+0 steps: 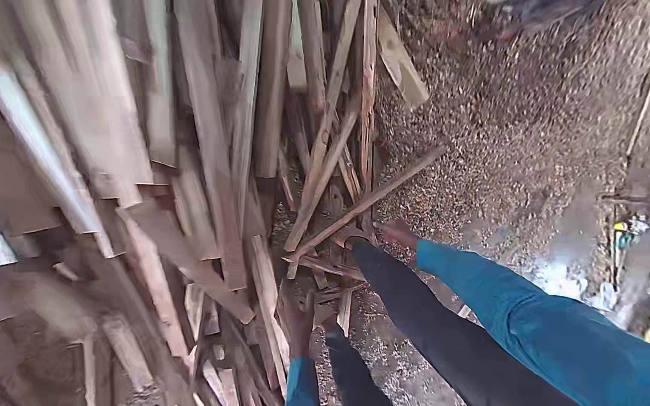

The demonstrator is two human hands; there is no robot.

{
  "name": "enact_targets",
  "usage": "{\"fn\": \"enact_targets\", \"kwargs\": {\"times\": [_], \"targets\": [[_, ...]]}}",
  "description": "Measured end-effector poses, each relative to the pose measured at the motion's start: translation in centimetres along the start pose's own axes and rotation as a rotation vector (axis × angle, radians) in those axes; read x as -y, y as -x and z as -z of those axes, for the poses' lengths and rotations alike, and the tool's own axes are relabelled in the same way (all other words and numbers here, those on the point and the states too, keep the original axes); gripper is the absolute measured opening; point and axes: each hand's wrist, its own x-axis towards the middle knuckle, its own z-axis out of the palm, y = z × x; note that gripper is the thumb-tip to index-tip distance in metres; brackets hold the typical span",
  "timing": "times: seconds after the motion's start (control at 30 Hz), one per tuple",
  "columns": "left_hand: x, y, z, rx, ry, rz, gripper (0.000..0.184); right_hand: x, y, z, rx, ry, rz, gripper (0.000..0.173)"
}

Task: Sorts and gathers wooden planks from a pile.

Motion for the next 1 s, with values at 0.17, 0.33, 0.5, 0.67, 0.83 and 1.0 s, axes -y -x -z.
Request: {"fn": "enact_targets", "kwargs": {"times": [0.17, 0.33, 0.5, 0.67, 0.83, 1.0], "targets": [[-5.6, -15.1, -8.1, 0.053, -0.184, -0.147, 0.102, 2.3, -12.9, -5.0, 0.038, -0.65, -0.085, 0.075], [-8.3, -23.3, -12.2, 0.09, -0.142, -0.075, 0.1, 3.2, -16.9, -8.6, 0.043, -0.846, -0.039, 0.047], [-8.8, -20.3, -8.6, 0.204, -0.179, -0.026, 0.07, 2.9, -10.9, -6.9, 0.088, -1.036, 0.046, 0.049], [-8.1, -8.6, -0.6, 0.477, -0.183, -0.025, 0.071, 3.1, 1.5, -6.7, 0.121, -1.026, 0.162, 0.016], [-8.9, 9.7, 5.4, 0.538, 0.486, 0.108, 0.049, 2.2, 17.1, -8.5, 0.182, -1.1, 0.251, 0.022], [-9.7, 24.8, 11.2, 0.406, 0.991, 0.213, 0.054, -1.0, 29.6, -11.4, 0.144, -0.78, 0.598, 0.02]]}}
